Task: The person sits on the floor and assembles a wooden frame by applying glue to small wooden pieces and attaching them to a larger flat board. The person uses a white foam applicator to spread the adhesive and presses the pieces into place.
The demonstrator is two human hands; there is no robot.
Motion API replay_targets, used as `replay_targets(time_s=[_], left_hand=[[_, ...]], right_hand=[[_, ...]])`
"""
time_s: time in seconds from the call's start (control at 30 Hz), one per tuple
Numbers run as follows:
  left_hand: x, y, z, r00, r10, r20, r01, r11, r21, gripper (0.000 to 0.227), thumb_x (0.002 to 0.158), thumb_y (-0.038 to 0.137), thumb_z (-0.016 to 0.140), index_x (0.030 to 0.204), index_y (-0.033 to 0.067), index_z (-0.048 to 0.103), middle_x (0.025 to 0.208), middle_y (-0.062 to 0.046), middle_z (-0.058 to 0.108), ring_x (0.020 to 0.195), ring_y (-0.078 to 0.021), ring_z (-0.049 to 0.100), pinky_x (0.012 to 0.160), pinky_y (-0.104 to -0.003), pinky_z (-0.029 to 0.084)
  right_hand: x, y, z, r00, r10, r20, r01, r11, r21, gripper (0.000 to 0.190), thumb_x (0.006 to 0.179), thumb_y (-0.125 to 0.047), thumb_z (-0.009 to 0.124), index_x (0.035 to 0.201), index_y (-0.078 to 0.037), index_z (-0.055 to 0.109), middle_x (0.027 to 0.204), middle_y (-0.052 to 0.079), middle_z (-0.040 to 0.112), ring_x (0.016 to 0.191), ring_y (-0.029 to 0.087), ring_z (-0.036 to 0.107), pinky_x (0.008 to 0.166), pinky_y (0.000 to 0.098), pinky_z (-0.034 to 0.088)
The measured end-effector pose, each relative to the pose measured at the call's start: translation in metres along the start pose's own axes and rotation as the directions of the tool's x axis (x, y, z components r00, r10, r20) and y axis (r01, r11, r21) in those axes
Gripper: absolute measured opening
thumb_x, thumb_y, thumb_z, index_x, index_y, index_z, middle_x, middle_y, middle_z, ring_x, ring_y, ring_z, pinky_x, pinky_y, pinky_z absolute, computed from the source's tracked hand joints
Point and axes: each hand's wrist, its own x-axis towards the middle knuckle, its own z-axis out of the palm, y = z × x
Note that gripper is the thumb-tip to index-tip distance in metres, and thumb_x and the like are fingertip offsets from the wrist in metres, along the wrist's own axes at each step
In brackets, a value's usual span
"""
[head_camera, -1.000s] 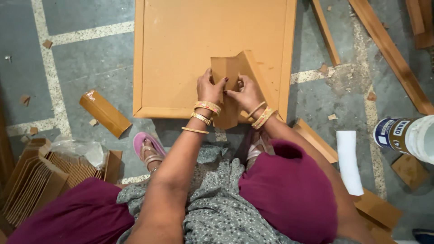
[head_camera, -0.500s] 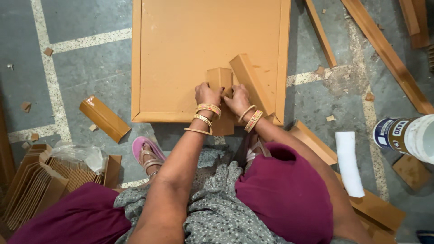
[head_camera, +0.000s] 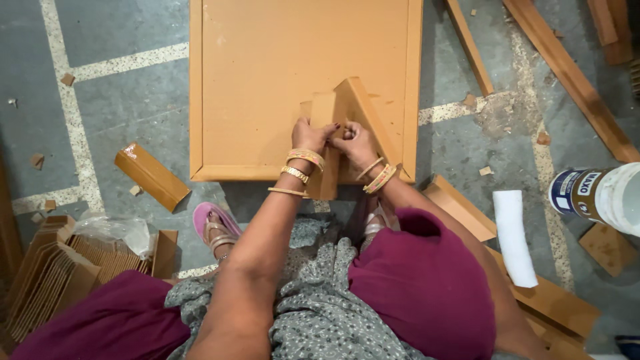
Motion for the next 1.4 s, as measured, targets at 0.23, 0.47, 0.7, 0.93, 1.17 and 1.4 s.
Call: replay_targets(time_s=[0.23, 0.47, 0.7, 0.93, 1.17, 1.4], left_hand=[[-0.021, 0.040, -0.011, 0.946, 0.260, 0.195, -0.243, 0.964, -0.107, 0.034, 0.074, 0.013, 0.088, 0.098, 0.0014, 0.068, 0.088, -0.009, 0.077, 0.073, -0.0144, 0.072, 0.063, -0.031, 0.060], [-0.041, 0.066, 0.010, 0.956, 0.278, -0.094, -0.272, 0.959, 0.076, 0.039, 0.069, 0.018, 0.092, 0.095, 0.0021, 0.067, 0.086, -0.013, 0.078, 0.074, -0.0211, 0.076, 0.066, -0.035, 0.061], [-0.028, 0.071, 0.029, 0.895, 0.358, -0.266, -0.263, 0.905, 0.335, 0.045, 0.070, 0.026, 0.094, 0.099, 0.0050, 0.067, 0.090, -0.018, 0.076, 0.083, -0.0377, 0.072, 0.071, -0.046, 0.057], [-0.005, 0.078, -0.006, 0.984, 0.168, -0.054, -0.173, 0.979, -0.106, 0.038, 0.074, 0.021, 0.091, 0.094, -0.0004, 0.066, 0.087, -0.011, 0.077, 0.075, -0.0172, 0.071, 0.066, -0.034, 0.061], [0.071, 0.012, -0.085, 0.971, 0.230, -0.058, -0.234, 0.971, -0.056, 0.050, 0.091, 0.028, 0.089, 0.104, -0.0066, 0.056, 0.090, -0.008, 0.058, 0.084, -0.0152, 0.053, 0.070, -0.032, 0.051], [0.112, -0.025, -0.141, 0.973, 0.199, -0.114, -0.146, 0.920, 0.363, 0.049, 0.088, 0.035, 0.083, 0.110, -0.0017, 0.060, 0.093, -0.010, 0.066, 0.085, -0.0279, 0.067, 0.076, -0.038, 0.053]], right_hand=[[-0.022, -0.089, 0.007, 0.993, 0.115, -0.016, -0.115, 0.993, -0.015, 0.044, 0.079, 0.008, 0.072, 0.118, 0.001, 0.054, 0.108, 0.013, 0.072, 0.095, 0.021, 0.074, 0.081, 0.0320, 0.063], [-0.007, -0.088, 0.004, 0.989, -0.083, -0.120, 0.061, 0.981, -0.182, 0.038, 0.081, 0.004, 0.079, 0.113, 0.003, 0.057, 0.109, 0.014, 0.074, 0.097, 0.019, 0.074, 0.084, 0.0315, 0.063], [0.009, -0.103, 0.011, 0.927, -0.238, -0.288, -0.048, 0.689, -0.724, 0.039, 0.076, -0.006, 0.085, 0.105, 0.002, 0.061, 0.097, 0.016, 0.074, 0.086, 0.017, 0.070, 0.076, 0.0313, 0.058], [0.016, -0.096, -0.004, 0.997, -0.070, -0.042, 0.062, 0.984, -0.169, 0.033, 0.086, -0.003, 0.086, 0.104, -0.002, 0.058, 0.088, 0.006, 0.062, 0.076, 0.010, 0.059, 0.063, 0.0238, 0.052], [-0.008, -0.085, -0.035, 0.976, -0.178, -0.124, 0.099, 0.876, -0.473, 0.024, 0.092, -0.016, 0.082, 0.100, -0.004, 0.063, 0.083, 0.005, 0.069, 0.072, 0.016, 0.067, 0.066, 0.0283, 0.057], [-0.038, -0.090, -0.044, 0.967, -0.251, -0.052, 0.024, 0.288, -0.957, 0.065, 0.065, -0.037, 0.095, 0.112, -0.003, 0.064, 0.107, 0.020, 0.062, 0.099, 0.037, 0.060, 0.084, 0.0469, 0.052]])
